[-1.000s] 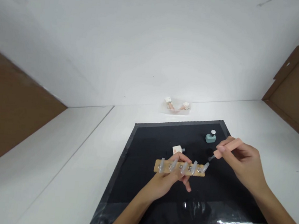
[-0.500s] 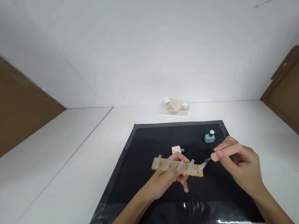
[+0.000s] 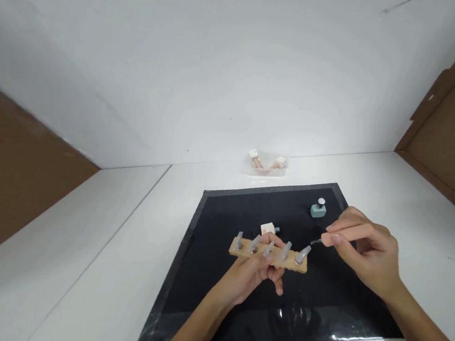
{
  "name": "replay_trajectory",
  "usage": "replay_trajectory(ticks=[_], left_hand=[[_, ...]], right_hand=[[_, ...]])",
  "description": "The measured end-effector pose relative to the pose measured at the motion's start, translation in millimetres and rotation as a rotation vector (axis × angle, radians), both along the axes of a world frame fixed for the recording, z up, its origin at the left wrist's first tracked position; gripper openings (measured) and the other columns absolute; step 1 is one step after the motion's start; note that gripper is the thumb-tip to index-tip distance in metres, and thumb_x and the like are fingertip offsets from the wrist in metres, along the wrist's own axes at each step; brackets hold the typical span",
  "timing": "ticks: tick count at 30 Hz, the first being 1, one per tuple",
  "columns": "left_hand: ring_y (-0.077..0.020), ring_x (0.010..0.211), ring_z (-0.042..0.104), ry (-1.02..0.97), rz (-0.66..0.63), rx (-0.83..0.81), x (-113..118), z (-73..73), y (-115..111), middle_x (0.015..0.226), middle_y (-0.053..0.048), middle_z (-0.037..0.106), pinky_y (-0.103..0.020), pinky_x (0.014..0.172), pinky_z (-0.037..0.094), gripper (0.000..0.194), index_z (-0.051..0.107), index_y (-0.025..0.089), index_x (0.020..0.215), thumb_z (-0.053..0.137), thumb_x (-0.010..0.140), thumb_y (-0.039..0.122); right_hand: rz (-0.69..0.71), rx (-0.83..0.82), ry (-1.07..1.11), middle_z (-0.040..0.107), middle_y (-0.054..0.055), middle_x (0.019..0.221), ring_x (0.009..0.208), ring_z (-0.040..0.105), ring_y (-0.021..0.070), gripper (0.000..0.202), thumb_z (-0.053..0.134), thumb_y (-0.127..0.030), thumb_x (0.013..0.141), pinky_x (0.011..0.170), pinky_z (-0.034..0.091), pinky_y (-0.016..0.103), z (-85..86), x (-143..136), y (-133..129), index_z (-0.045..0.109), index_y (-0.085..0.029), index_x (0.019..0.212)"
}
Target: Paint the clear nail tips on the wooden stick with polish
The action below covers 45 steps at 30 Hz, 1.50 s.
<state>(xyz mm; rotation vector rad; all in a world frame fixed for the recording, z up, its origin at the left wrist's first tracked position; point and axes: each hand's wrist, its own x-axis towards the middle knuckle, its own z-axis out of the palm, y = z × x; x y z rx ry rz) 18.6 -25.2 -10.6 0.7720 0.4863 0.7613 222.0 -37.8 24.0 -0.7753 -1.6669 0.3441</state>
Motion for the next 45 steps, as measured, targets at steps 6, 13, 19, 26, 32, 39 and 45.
replay_trajectory(ticks=[6, 13, 19, 26, 32, 39, 45], left_hand=[[-0.0059, 0.047, 0.044, 0.094, -0.001, 0.028, 1.4, 2.4, -1.3, 0.054, 0.005, 0.049, -0.02, 0.043, 0.049, 0.033, 0.053, 0.016, 0.078, 0.071, 0.067, 0.04], [-0.0071, 0.048, 0.052, 0.168, -0.057, 0.096, 2.2, -6.1, -2.1, 0.057, 0.005, 0.052, -0.022, 0.047, 0.052, 0.034, 0.053, 0.015, 0.083, 0.067, 0.072, 0.043], [-0.0078, 0.05, 0.055, 0.146, -0.082, 0.141, -0.6, -12.9, -1.2, 0.058, 0.005, 0.052, -0.022, 0.049, 0.052, 0.033, 0.051, 0.016, 0.086, 0.064, 0.075, 0.044], [-0.0074, 0.05, 0.053, 0.22, -0.083, 0.196, -0.1, -9.4, -2.3, 0.059, 0.005, 0.05, -0.023, 0.051, 0.052, 0.028, 0.05, 0.016, 0.085, 0.06, 0.079, 0.041], [-0.0078, 0.05, 0.054, 0.264, -0.099, 0.228, -0.5, -5.0, -3.6, 0.059, 0.005, 0.05, -0.023, 0.053, 0.05, 0.03, 0.049, 0.017, 0.086, 0.059, 0.079, 0.044], [-0.011, 0.055, 0.06, 0.362, -0.094, 0.294, -3.2, -8.1, -2.8, 0.061, 0.005, 0.051, -0.024, 0.056, 0.048, 0.03, 0.049, 0.017, 0.089, 0.057, 0.08, 0.045], [-0.0104, 0.051, 0.061, 0.437, -0.101, 0.309, -1.5, 1.6, -4.6, 0.059, 0.005, 0.052, -0.022, 0.055, 0.043, 0.038, 0.049, 0.017, 0.087, 0.058, 0.075, 0.052]], right_hand=[[0.171, -0.055, 0.102, 0.072, 0.001, 0.071, 0.06, 0.058, 0.0155, 0.012, 0.058, -0.014, 0.085, 0.06, 0.043, 0.035, 2.4, -0.1, -1.7, 0.062, -0.024, 0.08], [0.334, -0.084, -0.078, 0.073, 0.0, 0.075, 0.061, 0.058, 0.013, 0.006, 0.059, -0.019, 0.086, 0.061, 0.043, 0.033, -0.9, -12.6, -1.5, 0.062, -0.023, 0.082], [0.104, -0.064, -0.132, 0.069, 0.001, 0.073, 0.061, 0.055, 0.0144, 0.014, 0.06, -0.01, 0.082, 0.057, 0.043, 0.033, -1.1, -8.2, 0.0, 0.061, -0.023, 0.078], [0.266, -0.109, -0.072, 0.07, 0.0, 0.074, 0.061, 0.056, 0.0133, 0.011, 0.061, -0.013, 0.083, 0.059, 0.044, 0.032, 0.2, -9.2, -2.4, 0.059, -0.023, 0.078], [0.088, -0.121, -0.15, 0.067, 0.0, 0.069, 0.061, 0.052, 0.0137, 0.017, 0.059, -0.007, 0.08, 0.054, 0.042, 0.029, 1.7, -8.4, -0.6, 0.06, -0.022, 0.072], [0.235, -0.173, -0.125, 0.068, -0.001, 0.068, 0.059, 0.052, 0.0136, 0.014, 0.061, -0.012, 0.081, 0.054, 0.043, 0.028, 3.6, -9.8, -2.5, 0.058, -0.023, 0.071], [0.062, -0.272, -0.163, 0.065, 0.0, 0.066, 0.059, 0.054, 0.0143, 0.021, 0.057, -0.01, 0.081, 0.052, 0.043, 0.028, 5.5, -8.3, -0.6, 0.055, -0.021, 0.063]])
